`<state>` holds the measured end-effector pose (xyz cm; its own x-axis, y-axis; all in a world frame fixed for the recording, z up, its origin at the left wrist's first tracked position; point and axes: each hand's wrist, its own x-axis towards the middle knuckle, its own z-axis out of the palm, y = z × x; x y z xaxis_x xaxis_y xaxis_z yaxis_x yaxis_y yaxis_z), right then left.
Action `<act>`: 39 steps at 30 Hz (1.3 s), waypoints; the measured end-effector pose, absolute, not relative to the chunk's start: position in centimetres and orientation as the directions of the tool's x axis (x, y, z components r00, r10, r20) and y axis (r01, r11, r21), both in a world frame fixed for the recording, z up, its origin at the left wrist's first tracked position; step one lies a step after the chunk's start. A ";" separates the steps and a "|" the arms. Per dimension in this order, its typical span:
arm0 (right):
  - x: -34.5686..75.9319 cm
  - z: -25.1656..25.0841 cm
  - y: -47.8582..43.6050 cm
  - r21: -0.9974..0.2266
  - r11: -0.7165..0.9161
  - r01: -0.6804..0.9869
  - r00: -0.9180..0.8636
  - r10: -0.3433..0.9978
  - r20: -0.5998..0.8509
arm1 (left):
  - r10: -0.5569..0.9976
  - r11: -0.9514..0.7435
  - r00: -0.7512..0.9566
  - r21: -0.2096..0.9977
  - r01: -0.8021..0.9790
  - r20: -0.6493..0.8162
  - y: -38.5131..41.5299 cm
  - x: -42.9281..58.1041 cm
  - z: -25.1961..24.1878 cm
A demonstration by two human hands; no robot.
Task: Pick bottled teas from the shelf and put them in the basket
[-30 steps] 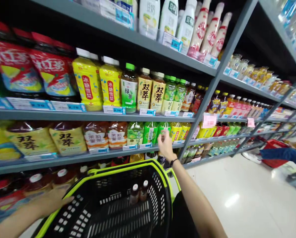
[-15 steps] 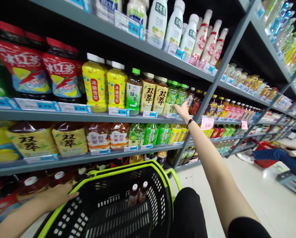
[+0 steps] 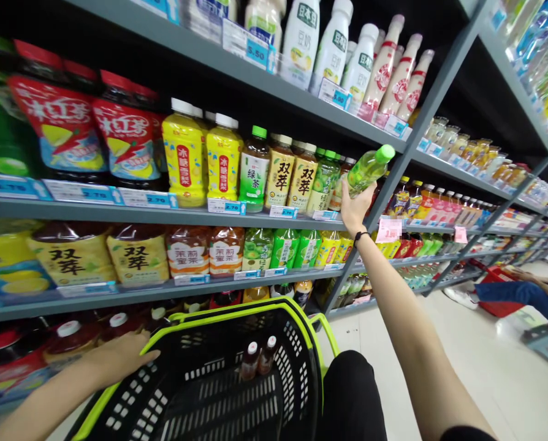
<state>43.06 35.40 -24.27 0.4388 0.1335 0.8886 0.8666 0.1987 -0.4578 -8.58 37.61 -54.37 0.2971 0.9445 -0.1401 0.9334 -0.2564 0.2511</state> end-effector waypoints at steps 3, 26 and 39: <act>39.2 -25.5 32.3 -0.429 0.209 0.879 0.401 0.162 0.902 | 0.918 -0.335 0.372 0.239 0.912 -0.134 36.7 -7.1 -53.0; 18.7 -51.8 19.7 -0.959 -0.153 -0.239 -0.393 0.918 -0.048 | 0.860 -0.448 0.313 0.889 0.088 0.403 24.5 0.8 -42.5; 18.7 -55.3 19.1 -0.699 -0.571 -0.431 -0.548 0.781 -0.301 | 0.725 -0.429 0.622 0.901 0.071 0.297 23.9 3.2 -41.9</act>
<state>18.67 19.12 -55.31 -0.5480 0.7806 -0.3007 -0.4307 -0.5714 -0.6986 3.22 23.91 -41.86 0.6216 0.7250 0.2966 0.0706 -0.4289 0.9006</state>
